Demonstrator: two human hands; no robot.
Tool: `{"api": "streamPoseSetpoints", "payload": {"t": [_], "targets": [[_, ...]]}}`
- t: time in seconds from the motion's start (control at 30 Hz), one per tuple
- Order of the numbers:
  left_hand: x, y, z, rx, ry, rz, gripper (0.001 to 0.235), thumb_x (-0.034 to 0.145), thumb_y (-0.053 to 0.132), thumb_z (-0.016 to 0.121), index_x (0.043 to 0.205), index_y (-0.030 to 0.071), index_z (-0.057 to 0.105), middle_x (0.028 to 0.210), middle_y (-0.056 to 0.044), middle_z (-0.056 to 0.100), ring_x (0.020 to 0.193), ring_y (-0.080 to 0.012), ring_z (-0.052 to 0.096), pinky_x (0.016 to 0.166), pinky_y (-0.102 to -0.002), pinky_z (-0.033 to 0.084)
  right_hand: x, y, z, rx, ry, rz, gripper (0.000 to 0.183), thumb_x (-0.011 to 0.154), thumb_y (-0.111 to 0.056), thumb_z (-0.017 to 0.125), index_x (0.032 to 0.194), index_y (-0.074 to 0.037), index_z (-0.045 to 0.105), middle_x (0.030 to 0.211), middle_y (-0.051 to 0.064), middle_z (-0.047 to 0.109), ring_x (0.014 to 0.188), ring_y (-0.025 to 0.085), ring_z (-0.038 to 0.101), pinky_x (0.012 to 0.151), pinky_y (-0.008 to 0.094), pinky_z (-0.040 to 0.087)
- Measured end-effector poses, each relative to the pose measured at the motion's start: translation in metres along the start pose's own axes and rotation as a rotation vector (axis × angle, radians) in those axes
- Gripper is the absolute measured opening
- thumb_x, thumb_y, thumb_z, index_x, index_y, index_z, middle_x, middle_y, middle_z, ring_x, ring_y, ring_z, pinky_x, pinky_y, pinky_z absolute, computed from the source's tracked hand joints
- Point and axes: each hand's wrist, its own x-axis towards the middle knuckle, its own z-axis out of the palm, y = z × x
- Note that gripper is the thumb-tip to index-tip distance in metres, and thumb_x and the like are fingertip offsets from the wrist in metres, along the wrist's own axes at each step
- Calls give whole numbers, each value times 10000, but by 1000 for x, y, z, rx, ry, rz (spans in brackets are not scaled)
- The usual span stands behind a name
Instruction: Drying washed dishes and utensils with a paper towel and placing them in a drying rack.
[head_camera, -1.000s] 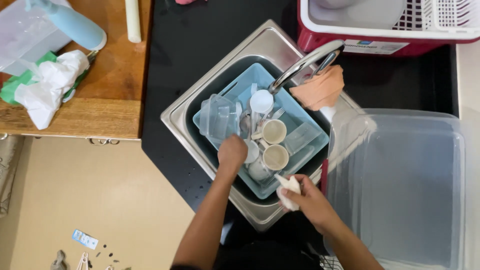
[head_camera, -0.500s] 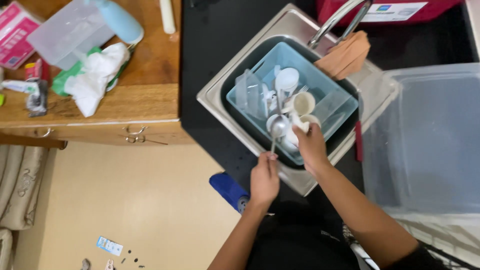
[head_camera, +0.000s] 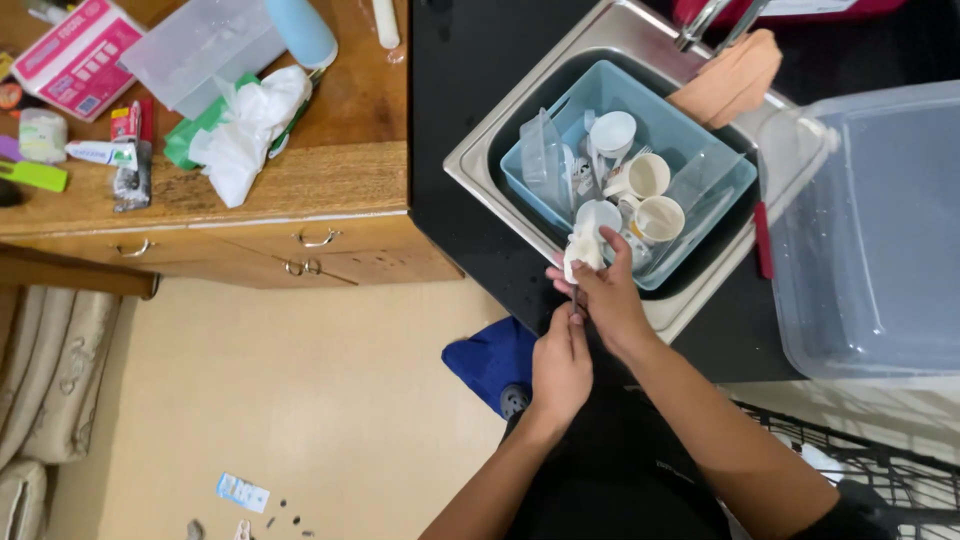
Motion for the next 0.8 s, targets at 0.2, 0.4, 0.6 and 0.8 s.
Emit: {"api": "streamPoseSetpoints", "payload": {"t": [0.2,0.4,0.6,0.8], "targets": [[-8,4,-8,-43,-45,-40,211,1069,182,470,1119,37,615,826,-210,680,713,-365,686,633,-423,512,4,-12,-24,-6,-166,170,360,997,-198,587,1319,-39,565,1231,145,698,996,215,721,847,327,596],[-4,-18,10,-338,-79,-248,217,1101,218,476,1084,63,626,636,-39,485,555,-119,446,518,-300,359,30,-7,-32,-157,-193,162,406,1023,-330,598,1217,22,655,1082,168,742,925,235,750,826,359,625],[13,-29,11,-317,140,-264,210,1090,214,496,1064,76,653,643,54,469,585,-55,416,521,-260,351,75,-19,-42,-275,-381,217,398,1009,-348,556,1277,-63,623,1139,88,704,964,196,716,818,358,611],[15,-13,26,-232,315,-283,227,1080,229,498,1052,70,658,591,11,488,538,-70,445,487,-283,361,102,-3,-53,-183,-505,262,355,1061,-325,569,1354,-125,571,1126,46,612,985,173,578,898,407,560]]}}
